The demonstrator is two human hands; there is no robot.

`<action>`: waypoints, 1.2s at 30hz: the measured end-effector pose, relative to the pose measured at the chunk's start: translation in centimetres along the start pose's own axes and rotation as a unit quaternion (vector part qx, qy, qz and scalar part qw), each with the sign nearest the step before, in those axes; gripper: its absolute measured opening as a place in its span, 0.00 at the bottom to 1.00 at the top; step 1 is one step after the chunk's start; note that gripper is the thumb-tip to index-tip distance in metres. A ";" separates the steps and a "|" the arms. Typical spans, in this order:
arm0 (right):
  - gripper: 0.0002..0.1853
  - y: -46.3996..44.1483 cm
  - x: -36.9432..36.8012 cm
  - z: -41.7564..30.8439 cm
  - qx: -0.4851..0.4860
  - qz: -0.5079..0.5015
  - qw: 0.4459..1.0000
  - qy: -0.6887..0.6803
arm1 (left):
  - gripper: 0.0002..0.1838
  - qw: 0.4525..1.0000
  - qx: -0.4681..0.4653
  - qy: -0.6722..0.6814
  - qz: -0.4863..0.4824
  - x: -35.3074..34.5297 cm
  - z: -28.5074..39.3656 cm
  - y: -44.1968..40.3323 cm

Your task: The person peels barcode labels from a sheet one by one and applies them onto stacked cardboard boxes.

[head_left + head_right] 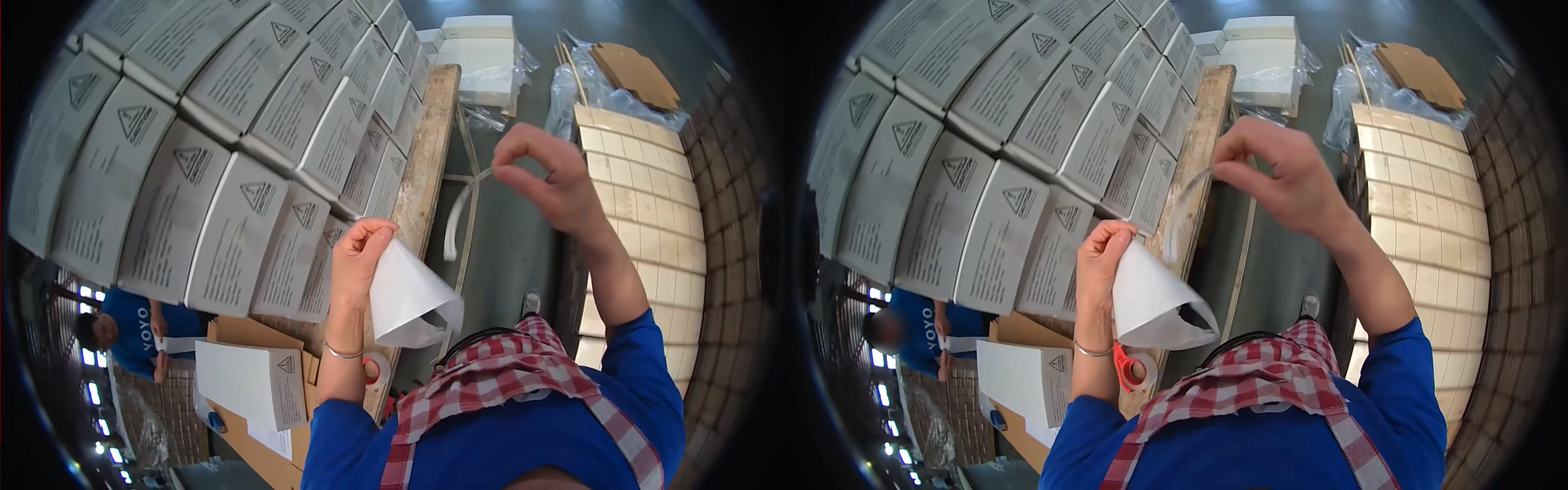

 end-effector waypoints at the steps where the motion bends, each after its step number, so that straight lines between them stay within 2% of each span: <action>1: 0.04 -1.5 1.4 1.6 -0.012 0.019 1.000 0.006 | 0.07 0.999 -0.019 -0.039 0.018 -0.8 0.6 -1.8; 2: 0.03 -2.8 2.8 3.2 -0.025 0.038 0.999 0.012 | 0.07 0.999 -0.023 -0.040 0.026 -1.9 1.1 -3.2; 5: 0.03 -6.9 5.6 7.6 -0.029 0.034 0.999 0.000 | 0.07 0.979 -0.146 -0.133 0.051 -6.3 3.1 -7.8; 6: 0.02 -8.2 6.1 9.0 -0.036 0.033 0.999 -0.005 | 0.07 0.977 -0.153 -0.134 0.059 -7.6 3.5 -9.4; 9: 0.02 -12.0 7.1 13.0 -0.025 0.035 0.999 -0.021 | 0.07 0.956 -0.273 -0.067 0.089 -10.7 4.9 -13.3; 11: 0.02 -14.2 7.0 15.6 -0.015 0.030 0.999 -0.033 | 0.07 0.941 -0.298 -0.113 0.116 -11.3 5.3 -15.7; 16: 0.02 -22.3 6.2 22.1 -0.026 0.019 0.995 -0.098 | 0.08 0.859 -0.393 -0.289 0.157 -10.1 7.5 -22.3; 20: 0.02 -30.1 6.1 25.7 -0.037 0.012 0.986 -0.164 | 0.07 0.791 -0.461 -0.356 0.189 -8.9 10.9 -28.1; 22: 0.02 -34.2 6.1 27.2 -0.054 0.004 0.981 -0.187 | 0.06 0.775 -0.474 -0.370 0.194 -8.8 13.3 -30.8; 28: 0.02 -48.1 8.2 30.5 0.082 0.036 0.976 -0.199 | 0.07 0.715 -0.500 -0.413 0.261 -8.7 20.8 -38.0; 31: 0.05 -56.3 9.4 31.6 0.150 0.066 0.971 -0.175 | 0.10 0.677 -0.564 -0.380 0.281 -9.5 25.8 -42.2; 34: 0.07 -65.5 9.6 31.8 0.201 0.065 0.955 -0.209 | 0.08 0.659 -0.567 -0.408 0.279 -10.4 31.5 -46.7; 36: 0.06 -72.0 9.3 32.1 0.237 0.098 0.924 -0.285 | 0.06 0.661 -0.555 -0.409 0.297 -11.7 35.5 -49.7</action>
Point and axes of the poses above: each hand's wrist, its own y-axis away from the middle knuckle, its own x-axis out of the back of the hand, z = x × y, the point moved 4 cm from there along -y, towards the middle knuckle, and after that the axes turned 7 degrees about y, right-handed, at the moved point
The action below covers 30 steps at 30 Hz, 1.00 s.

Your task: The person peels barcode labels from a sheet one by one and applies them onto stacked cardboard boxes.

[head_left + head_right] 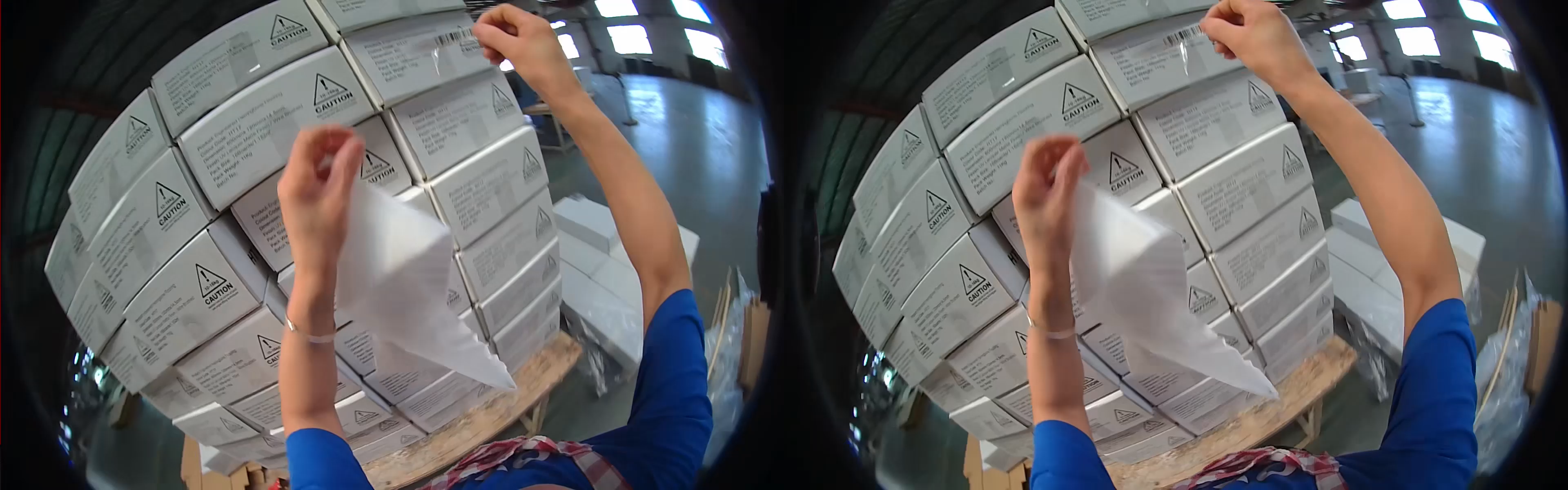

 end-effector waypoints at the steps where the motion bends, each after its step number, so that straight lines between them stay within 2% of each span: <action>1: 0.06 -2.2 -0.2 1.4 0.009 -0.008 1.000 -0.018 | 0.07 0.999 -0.013 -0.027 0.010 -0.9 -0.4 -2.3; 3: 0.06 -6.1 -0.7 3.6 0.019 0.001 1.000 -0.020 | 0.08 0.996 -0.032 -0.073 0.029 -2.7 -1.2 -6.7; 5: 0.05 -9.3 -1.4 5.2 0.029 0.003 0.999 -0.039 | 0.10 0.989 0.023 -0.126 0.072 -3.9 -2.4 -10.3; 8: 0.06 -12.5 -2.0 7.7 0.012 0.028 0.998 -0.064 | 0.12 0.979 0.017 -0.186 0.076 -5.5 -3.5 -14.0; 13: 0.10 -15.2 -4.0 10.9 0.033 -0.030 0.992 -0.120 | 0.11 0.959 0.035 -0.267 0.087 -7.6 -3.4 -16.4; 17: 0.13 -15.2 -5.0 10.4 0.027 -0.016 0.997 -0.063 | 0.10 0.925 0.001 -0.366 0.105 -8.0 -4.2 -16.9; 20: 0.15 -15.3 -5.7 9.9 0.033 -0.021 0.999 -0.019 | 0.13 0.859 -0.158 -0.484 0.057 -8.8 -3.9 -16.0; 24: 0.14 -14.5 -6.4 9.1 0.027 -0.015 1.000 0.006 | 0.19 0.824 -0.197 -0.530 0.024 -9.3 -4.1 -15.3; 30: 0.13 -14.3 -5.8 8.9 0.024 -0.029 0.999 0.010 | 0.22 0.765 -0.252 -0.592 -0.007 -10.1 -4.3 -14.7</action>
Point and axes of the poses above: each hand's wrist, its own y-axis away from the middle knuckle, its own x-axis out of the back of the hand, z = x × y, the point moved 4 cm from there along -y, towards the middle knuckle, and after that the axes turned 7 degrees about y, right-handed, at the moved point
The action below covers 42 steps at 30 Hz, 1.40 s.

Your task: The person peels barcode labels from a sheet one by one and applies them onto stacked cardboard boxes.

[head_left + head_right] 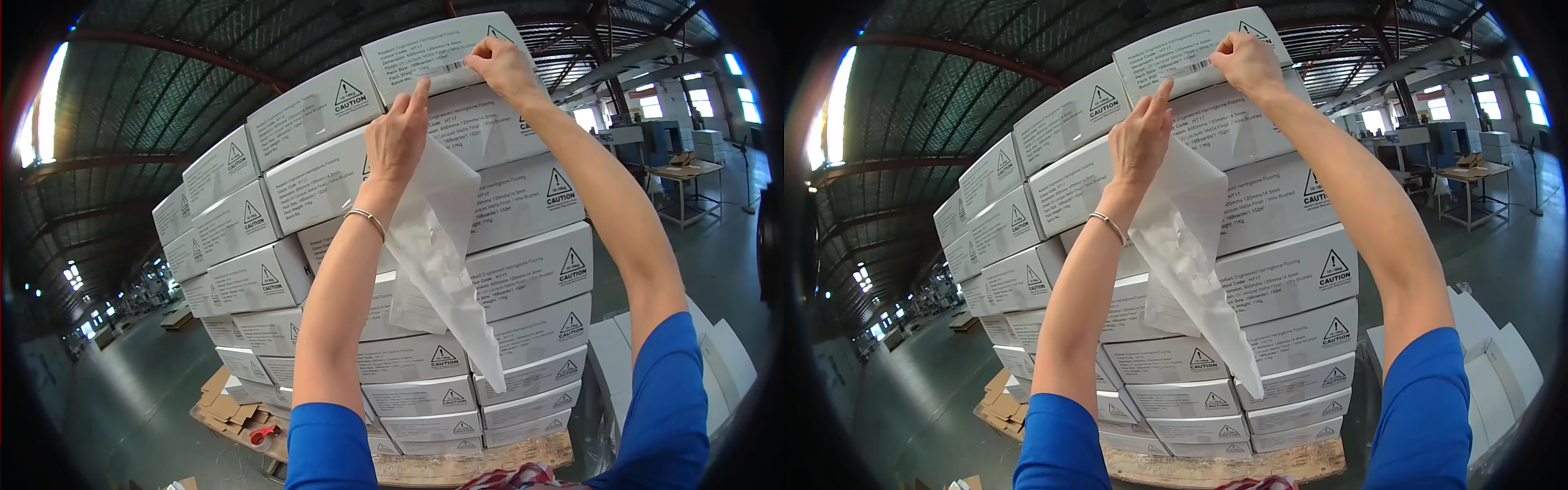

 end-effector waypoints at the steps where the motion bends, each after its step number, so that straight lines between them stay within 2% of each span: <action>1: 0.13 0.1 0.1 0.0 0.001 0.003 1.000 0.001 | 0.23 1.000 -0.007 -0.015 -0.009 -0.1 0.2 0.0; 18: 0.13 0.6 0.4 -0.4 0.008 0.022 0.999 0.048 | 0.28 0.982 0.042 -0.143 -0.120 -1.4 0.2 -1.1; 26: 0.08 0.3 0.2 -0.6 -0.005 0.032 0.989 0.145 | 0.27 0.985 0.047 -0.126 -0.112 -1.2 0.0 -1.3; 39: 0.11 0.0 -0.1 -0.4 0.037 0.075 0.965 0.249 | 0.27 0.984 0.048 -0.115 -0.124 -1.1 -0.4 -1.2; 42: 0.13 -0.5 1.6 1.7 -0.038 0.061 0.955 0.287 | 0.23 0.992 0.061 -0.067 -0.084 -0.7 -0.5 -1.0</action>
Point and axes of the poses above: each hand's wrist, its own y-axis away from the middle knuckle, its own x-axis out of the back of the hand, z = x × y, the point moved 4 cm from there along -y, towards the middle knuckle, and after that the axes turned 7 degrees about y, right-handed, at the moved point
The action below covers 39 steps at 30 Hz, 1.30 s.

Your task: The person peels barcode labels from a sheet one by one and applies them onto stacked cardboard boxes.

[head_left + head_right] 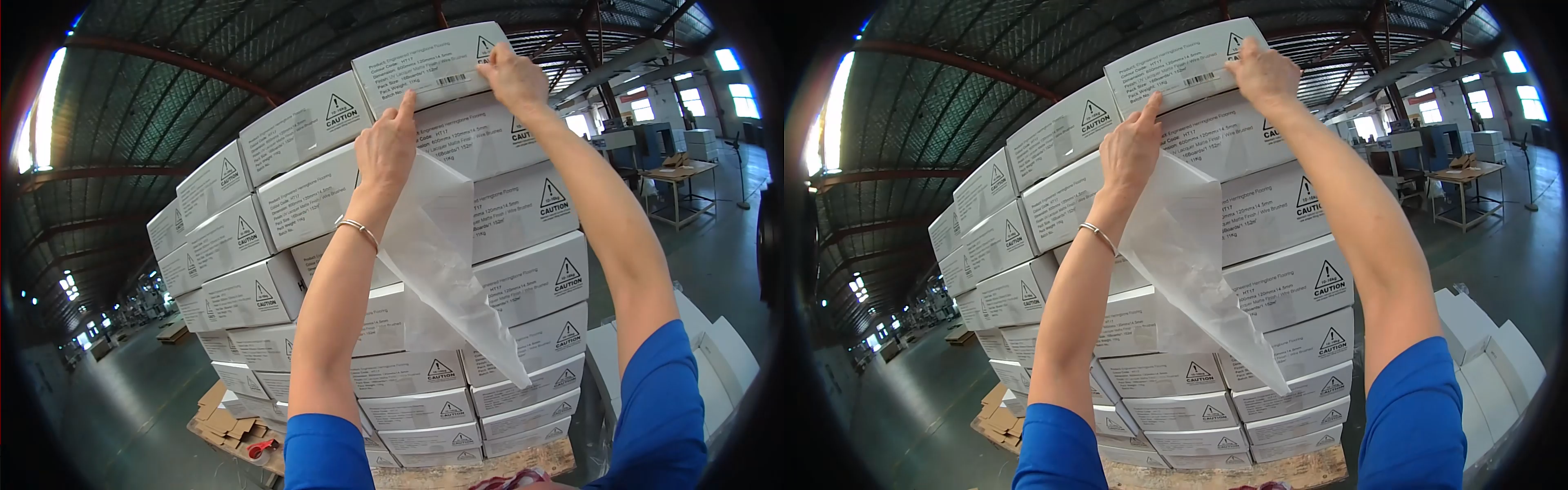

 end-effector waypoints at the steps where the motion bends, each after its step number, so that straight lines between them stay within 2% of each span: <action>1: 0.13 -0.1 -0.2 1.0 -0.001 -0.002 1.000 0.002 | 0.23 1.000 0.000 0.002 -0.002 0.3 0.0 0.3; 4: 0.14 0.5 0.3 3.4 0.073 0.119 0.989 -0.050 | 0.19 0.954 0.099 0.276 -0.059 1.6 0.2 2.0; 5: 0.14 2.3 1.9 2.3 0.087 0.037 0.986 -0.137 | 0.19 0.953 0.099 0.279 -0.061 2.8 1.2 2.5; 6: 0.15 5.1 3.4 1.1 0.102 -0.044 0.969 -0.222 | 0.19 0.895 0.129 0.415 -0.100 3.7 2.2 3.2; 7: 0.16 7.7 3.4 -0.2 0.211 -0.093 0.912 -0.340 | 0.19 0.816 0.158 0.539 -0.138 4.4 3.3 4.0; 8: 0.17 10.8 3.7 -1.4 0.314 -0.139 0.826 -0.448 | 0.19 0.814 0.159 0.541 -0.138 5.3 3.7 4.5; 9: 0.18 14.5 6.4 -2.4 0.148 -0.407 0.749 -0.502 | 0.19 0.795 0.133 0.572 -0.153 6.0 4.4 5.2; 11: 0.18 19.7 5.9 -2.3 0.117 -0.505 0.678 -0.521 | 0.20 0.750 0.081 0.631 -0.181 7.3 5.4 6.4; 16: 0.12 24.1 6.7 0.1 0.035 -0.615 0.617 -0.490 | 0.20 0.702 0.103 0.660 -0.247 8.3 5.1 9.5; 18: 0.11 25.4 6.8 0.7 -0.008 -0.657 0.580 -0.482 | 0.19 0.761 0.102 0.558 -0.314 8.3 4.2 10.4; 19: 0.09 25.0 6.8 0.9 -0.002 -0.625 0.618 -0.477 | 0.19 0.783 0.097 0.505 -0.351 8.2 4.2 11.3; 20: 0.08 24.7 7.0 1.1 0.007 -0.589 0.659 -0.468 | 0.19 0.773 0.108 0.509 -0.362 8.1 4.5 12.1; 21: 0.08 25.0 7.2 1.1 -0.003 -0.595 0.654 -0.467 | 0.18 0.731 0.145 0.519 -0.418 7.7 4.9 13.0; 23: 0.07 24.8 7.9 1.0 0.051 -0.565 0.700 -0.433 | 0.17 0.641 0.210 0.528 -0.516 7.1 5.5 14.5; 24: 0.07 24.8 8.2 0.8 0.080 -0.546 0.723 -0.416 | 0.17 0.638 0.211 0.528 -0.519 7.1 5.7 14.8; 27: 0.07 24.8 8.9 0.6 0.113 -0.509 0.747 -0.412 | 0.15 0.567 0.243 0.580 -0.532 6.9 6.4 15.9; 28: 0.07 24.8 9.2 0.5 0.131 -0.488 0.760 -0.409 | 0.15 0.567 0.241 0.580 -0.532 6.7 6.6 16.4; 29: 0.07 24.9 9.3 0.3 0.132 -0.486 0.762 -0.407 | 0.13 0.528 0.269 0.617 -0.518 6.5 6.8 17.0; 31: 0.06 24.8 9.9 -0.5 0.206 -0.416 0.759 -0.457 | 0.10 0.450 0.314 0.682 -0.483 6.3 7.2 17.5; 32: 0.06 24.5 10.5 -0.7 0.245 -0.376 0.755 -0.477 | 0.10 0.457 0.303 0.683 -0.482 6.4 7.4 17.3; 35: 0.06 24.0 11.5 -0.7 0.257 -0.364 0.753 -0.484 | 0.08 0.344 0.369 0.721 -0.475 7.1 8.2 17.3; 39: 0.06 23.4 11.8 -0.5 0.262 -0.365 0.739 -0.503 | 0.07 0.327 0.402 0.718 -0.464 7.0 7.7 17.1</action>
Point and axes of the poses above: each hand's wrist, its own y-axis away from the middle knuckle, its own x-axis out of the back of the hand, z = x × y, the point moved 4 cm from there along -y, towards the middle knuckle, and after that the axes turned 7 degrees about y, right-handed, at the moved point
